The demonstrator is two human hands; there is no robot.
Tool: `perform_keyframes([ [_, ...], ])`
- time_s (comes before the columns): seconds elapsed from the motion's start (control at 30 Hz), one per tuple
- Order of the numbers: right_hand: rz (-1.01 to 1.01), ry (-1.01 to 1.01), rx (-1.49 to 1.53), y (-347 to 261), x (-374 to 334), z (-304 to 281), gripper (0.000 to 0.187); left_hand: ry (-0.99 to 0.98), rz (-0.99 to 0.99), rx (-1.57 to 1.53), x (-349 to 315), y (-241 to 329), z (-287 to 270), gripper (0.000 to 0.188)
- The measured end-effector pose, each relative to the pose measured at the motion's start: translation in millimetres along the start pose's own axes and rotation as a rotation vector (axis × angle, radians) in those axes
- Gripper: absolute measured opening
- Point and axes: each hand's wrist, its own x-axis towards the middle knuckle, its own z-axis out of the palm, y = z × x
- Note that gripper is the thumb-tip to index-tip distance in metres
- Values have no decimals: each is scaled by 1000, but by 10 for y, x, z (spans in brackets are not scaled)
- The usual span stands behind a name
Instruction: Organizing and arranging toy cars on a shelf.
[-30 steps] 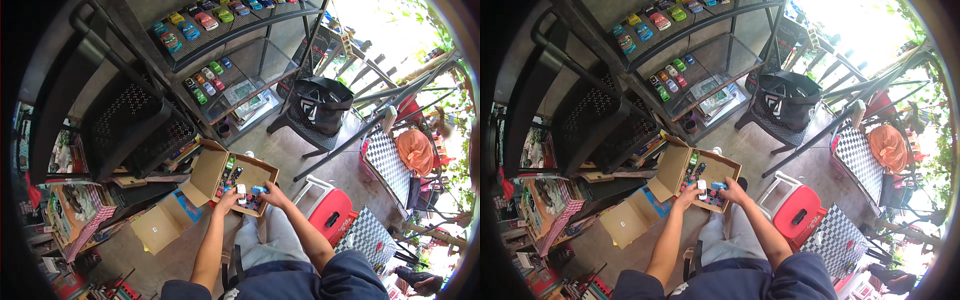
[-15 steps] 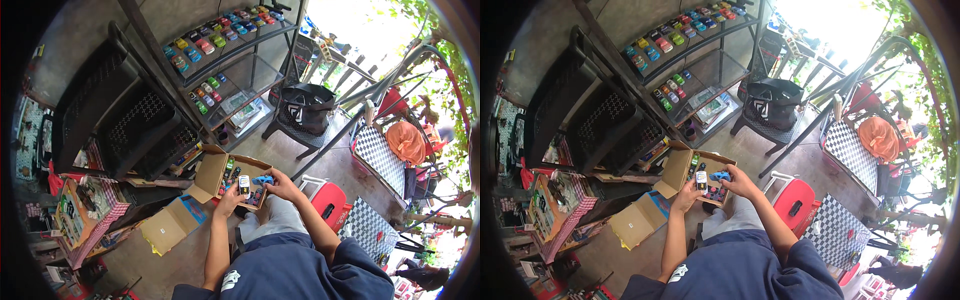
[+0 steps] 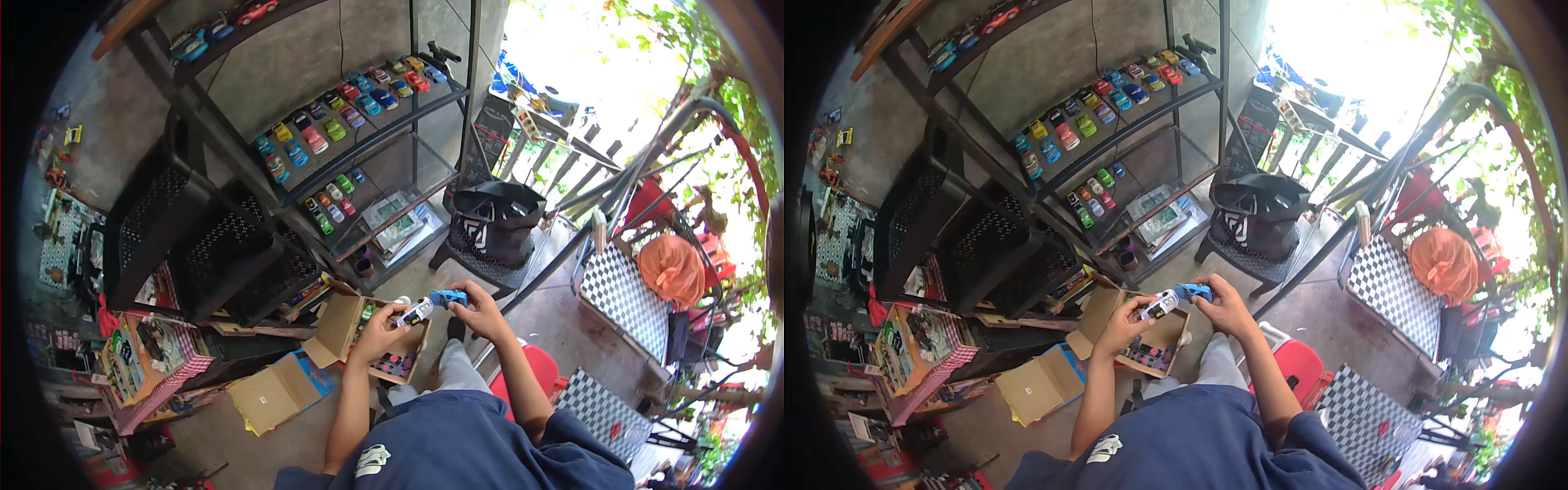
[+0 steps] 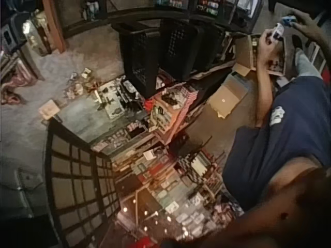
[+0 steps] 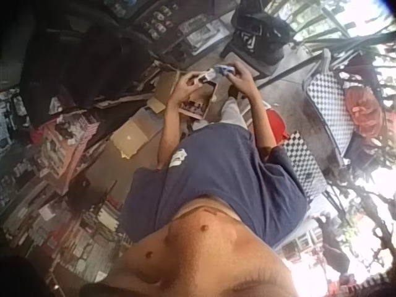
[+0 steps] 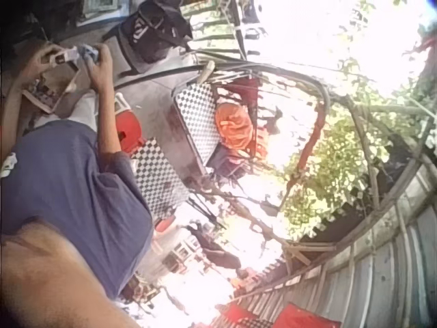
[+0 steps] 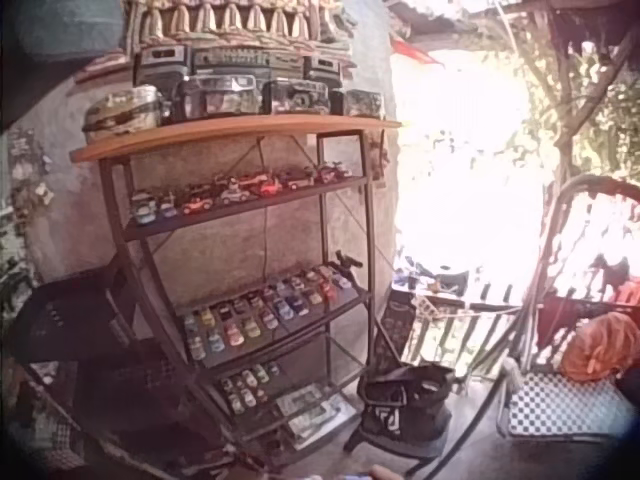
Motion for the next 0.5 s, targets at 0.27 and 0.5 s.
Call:
perform_keyframes([
  [0.27,-156,-155,-32,14,645,-904,43,-28,59,53,947,405,396,36],
  [0.5,-164,-408,-116,-165,1077,-1294,52,192,11,-68,1323,558,750,31],
])
